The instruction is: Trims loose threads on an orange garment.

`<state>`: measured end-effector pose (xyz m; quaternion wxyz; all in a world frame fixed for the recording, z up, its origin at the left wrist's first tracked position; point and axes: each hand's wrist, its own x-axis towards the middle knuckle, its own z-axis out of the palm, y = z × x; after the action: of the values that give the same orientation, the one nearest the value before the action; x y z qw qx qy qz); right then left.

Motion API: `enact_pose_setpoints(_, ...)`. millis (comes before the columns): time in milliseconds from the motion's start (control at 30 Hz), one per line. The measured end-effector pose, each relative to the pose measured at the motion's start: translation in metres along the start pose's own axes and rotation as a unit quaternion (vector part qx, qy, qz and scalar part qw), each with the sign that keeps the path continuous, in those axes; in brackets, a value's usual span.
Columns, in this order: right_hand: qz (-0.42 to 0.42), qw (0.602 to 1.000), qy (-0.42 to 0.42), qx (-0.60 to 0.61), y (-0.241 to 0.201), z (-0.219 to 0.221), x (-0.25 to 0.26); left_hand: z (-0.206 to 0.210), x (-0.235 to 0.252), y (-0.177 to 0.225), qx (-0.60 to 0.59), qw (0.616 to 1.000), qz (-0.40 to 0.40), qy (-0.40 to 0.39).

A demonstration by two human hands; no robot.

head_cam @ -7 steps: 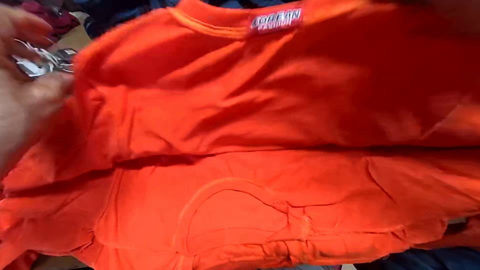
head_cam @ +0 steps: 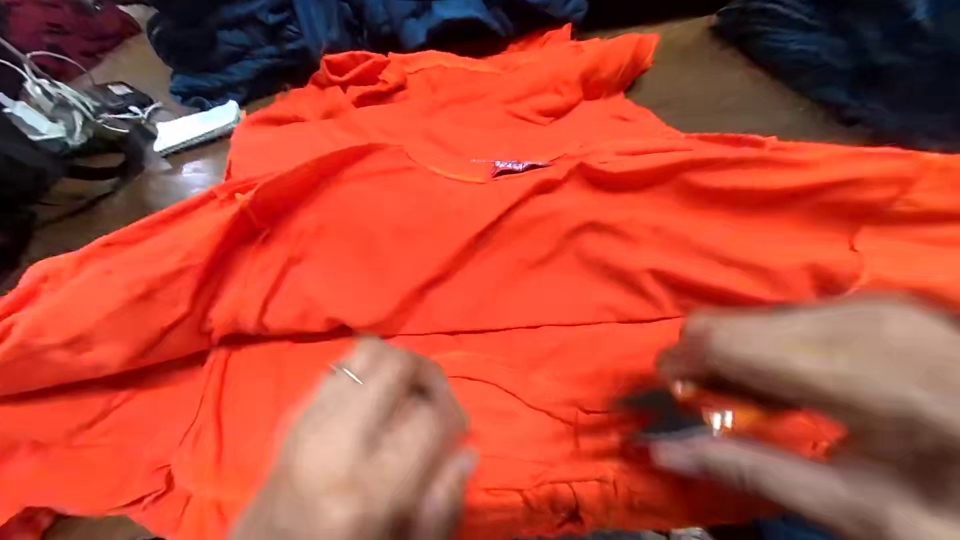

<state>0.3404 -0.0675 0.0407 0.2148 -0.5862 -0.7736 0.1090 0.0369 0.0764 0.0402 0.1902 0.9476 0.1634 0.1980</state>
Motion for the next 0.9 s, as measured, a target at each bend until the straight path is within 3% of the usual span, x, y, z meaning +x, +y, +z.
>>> enact_pose_setpoints(67,0.052,0.997,-0.056,0.026,0.0,0.027,-0.045,0.045,-0.02,0.018,-0.072,0.997,-0.025,-0.024)
enact_pose_setpoints(200,0.064,0.996,0.061,0.005,0.002,0.056,-0.082,0.104,-0.012,0.042,-0.047,0.997,-0.013,0.052)
enact_pose_setpoints(300,0.018,0.995,0.097,0.006,0.001,0.049,-0.087,0.114,0.006,0.061,-0.096,0.994,-0.006,0.061)
enact_pose_setpoints(400,-0.001,0.999,0.019,0.044,-0.006,0.027,-0.099,0.102,0.0,0.079,-0.167,0.983,0.01,0.077)
enact_pose_setpoints(467,0.028,0.996,-0.065,0.051,-0.013,0.025,-0.109,0.101,-0.018,0.089,-0.16,0.985,0.001,0.07)
enact_pose_setpoints(533,0.061,0.992,-0.092,0.062,-0.018,0.036,-0.116,0.11,-0.04,0.09,-0.182,0.981,-0.032,0.057)
enact_pose_setpoints(667,0.092,0.974,0.044,0.204,-0.025,0.043,-0.123,0.118,-0.055,0.082,-0.383,0.918,-0.077,0.072)
enact_pose_setpoints(767,0.111,0.932,0.153,0.308,-0.042,0.057,-0.118,0.108,-0.038,0.083,-0.312,0.943,-0.045,0.106)
enact_pose_setpoints(900,0.109,0.923,0.235,0.286,-0.06,0.086,-0.103,0.086,-0.017,0.082,-0.313,0.944,-0.096,0.041)
